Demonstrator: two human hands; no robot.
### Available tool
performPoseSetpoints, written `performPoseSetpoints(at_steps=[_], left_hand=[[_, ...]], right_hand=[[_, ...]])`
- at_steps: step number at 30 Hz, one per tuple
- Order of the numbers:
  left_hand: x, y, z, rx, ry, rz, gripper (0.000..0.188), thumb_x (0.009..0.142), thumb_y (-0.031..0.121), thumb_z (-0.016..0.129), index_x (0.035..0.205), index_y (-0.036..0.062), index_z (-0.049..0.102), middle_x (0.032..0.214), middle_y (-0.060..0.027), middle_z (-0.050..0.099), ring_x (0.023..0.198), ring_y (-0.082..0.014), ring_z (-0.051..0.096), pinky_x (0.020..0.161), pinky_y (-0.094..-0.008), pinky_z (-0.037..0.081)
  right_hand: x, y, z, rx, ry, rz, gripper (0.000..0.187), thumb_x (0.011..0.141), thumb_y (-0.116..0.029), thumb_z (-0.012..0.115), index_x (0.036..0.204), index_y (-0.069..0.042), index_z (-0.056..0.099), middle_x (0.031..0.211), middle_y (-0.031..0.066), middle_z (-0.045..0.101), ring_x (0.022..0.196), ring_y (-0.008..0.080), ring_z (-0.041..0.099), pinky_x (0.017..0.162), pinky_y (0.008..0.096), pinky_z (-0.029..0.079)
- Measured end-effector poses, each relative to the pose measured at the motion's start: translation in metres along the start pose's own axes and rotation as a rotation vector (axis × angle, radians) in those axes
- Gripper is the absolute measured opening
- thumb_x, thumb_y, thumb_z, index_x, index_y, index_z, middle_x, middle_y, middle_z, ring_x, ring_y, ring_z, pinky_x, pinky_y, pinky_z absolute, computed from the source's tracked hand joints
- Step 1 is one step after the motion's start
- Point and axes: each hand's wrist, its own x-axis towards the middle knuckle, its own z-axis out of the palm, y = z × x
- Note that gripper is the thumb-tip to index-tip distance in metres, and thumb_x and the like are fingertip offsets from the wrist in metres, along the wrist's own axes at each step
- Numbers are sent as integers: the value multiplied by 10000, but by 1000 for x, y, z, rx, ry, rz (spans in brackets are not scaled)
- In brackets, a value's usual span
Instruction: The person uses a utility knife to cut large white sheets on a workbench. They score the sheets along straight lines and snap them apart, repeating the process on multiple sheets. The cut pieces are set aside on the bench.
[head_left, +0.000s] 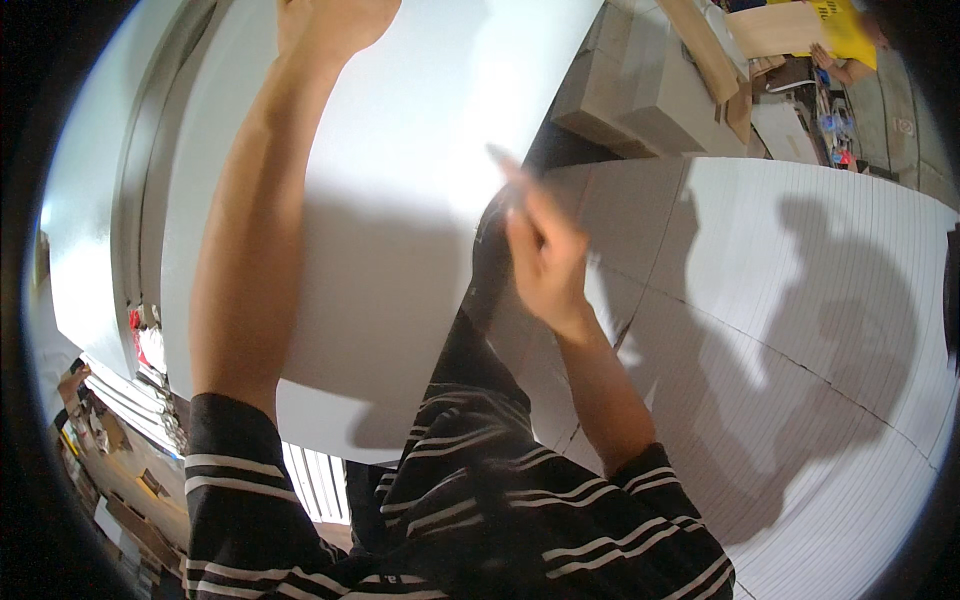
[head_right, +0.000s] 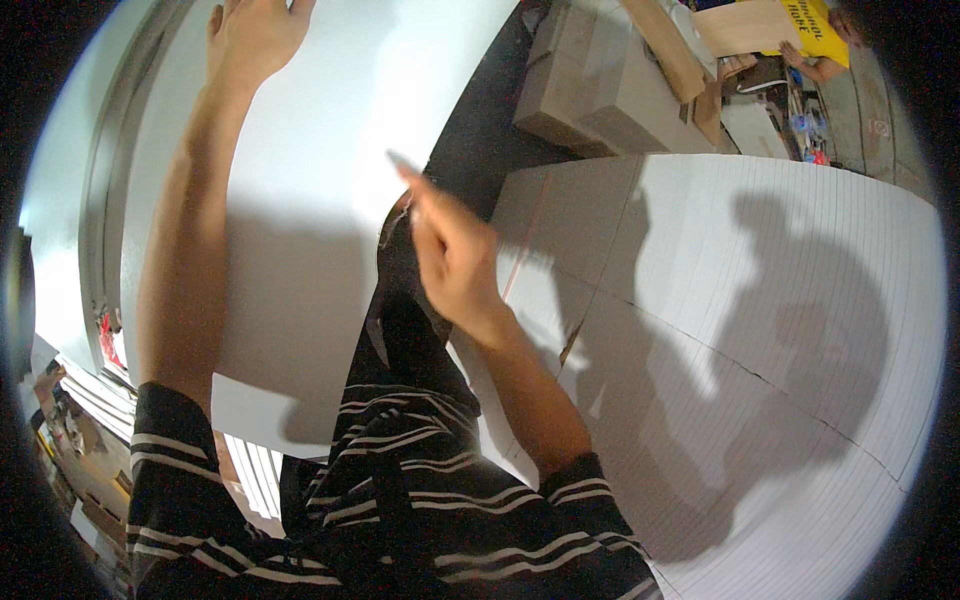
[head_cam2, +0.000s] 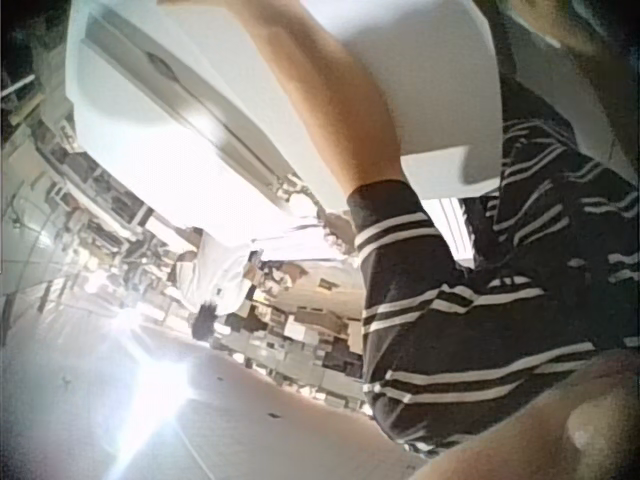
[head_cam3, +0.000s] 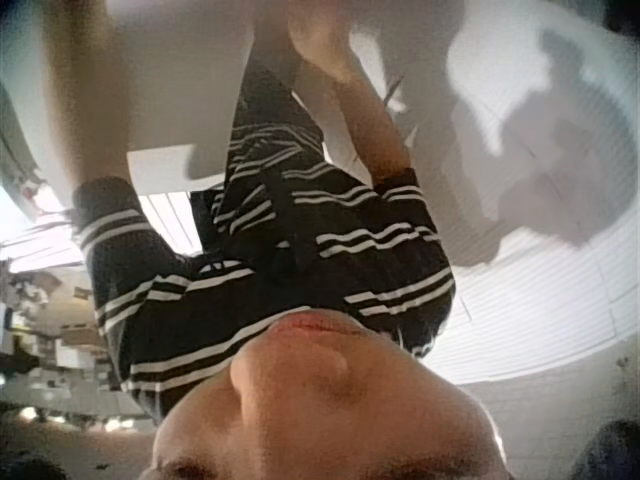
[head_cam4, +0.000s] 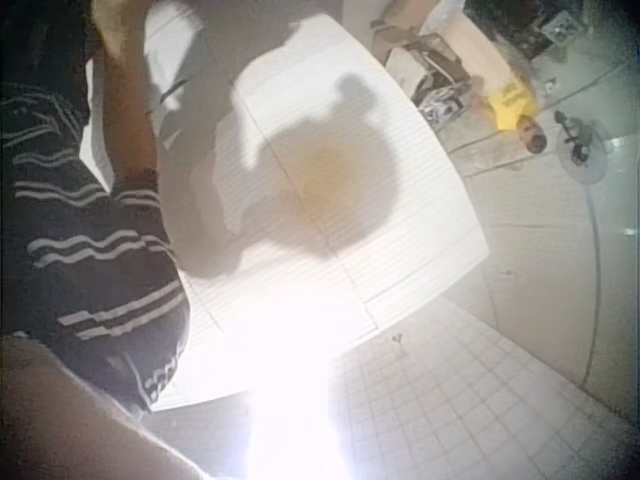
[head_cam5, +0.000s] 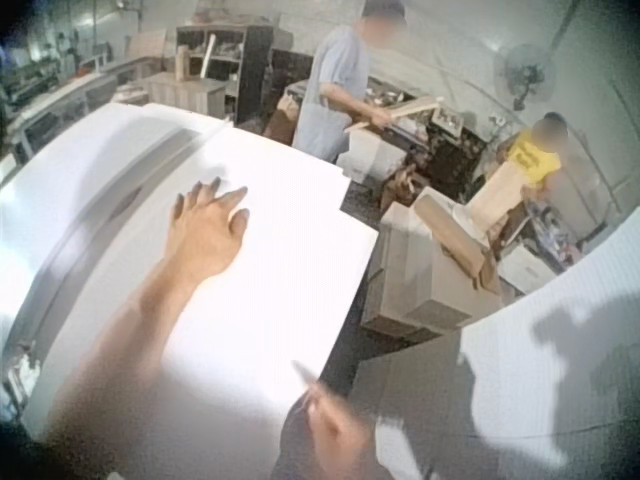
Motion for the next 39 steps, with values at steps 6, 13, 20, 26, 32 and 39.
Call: performPoseSetpoints(at_steps=[6,13,20,26,32,39], left_hand=[[3,-4,-1,-4,-39,-2,446,1019,328,552,1434,179,620,1550,-248,472,1455,-429,405,1223,-579,275],[4,-4,0,4,-22,9,446,1012,332,552,1425,181,626,1542,-247,481,1448,-430,413,1216,-585,287],[5,-8,1,-7,-13,38,440,1007,322,555,1414,176,634,1530,-218,504,1437,-425,425,1207,-584,301],[7,-9,1,-10,-5,43,432,1007,320,560,1406,177,641,1536,-209,499,1439,-414,423,1207,-579,301],[7,-11,2,-15,-31,37,431,1018,328,552,1417,186,633,1560,-197,478,1459,-405,402,1223,-566,278],[9,-17,7,-8,3,40,432,1018,333,555,1417,188,633,1545,-196,494,1458,-393,405,1223,-561,274]], right_hand=[[16,-2,18,-59,170,-235,487,948,112,554,1419,-4,600,1066,162,745,769,194,682,684,309,557],[1,-27,-20,45,-458,-150,438,978,39,564,1414,-1,595,1295,200,700,1127,282,723,922,373,618],[18,-8,-4,0,-172,-213,410,1005,24,535,1412,21,585,1377,215,648,1247,291,664,1045,409,560],[-7,-27,-22,-139,-549,-230,421,1001,-18,560,1388,-149,663,980,98,755,772,184,665,701,321,599],[7,-18,-27,219,-468,-121,380,1029,-65,553,1397,-91,647,1196,121,742,790,171,636,700,313,557],[23,14,18,212,161,-95,466,1003,32,527,1469,30,524,1412,185,641,1167,210,697,979,312,546]])
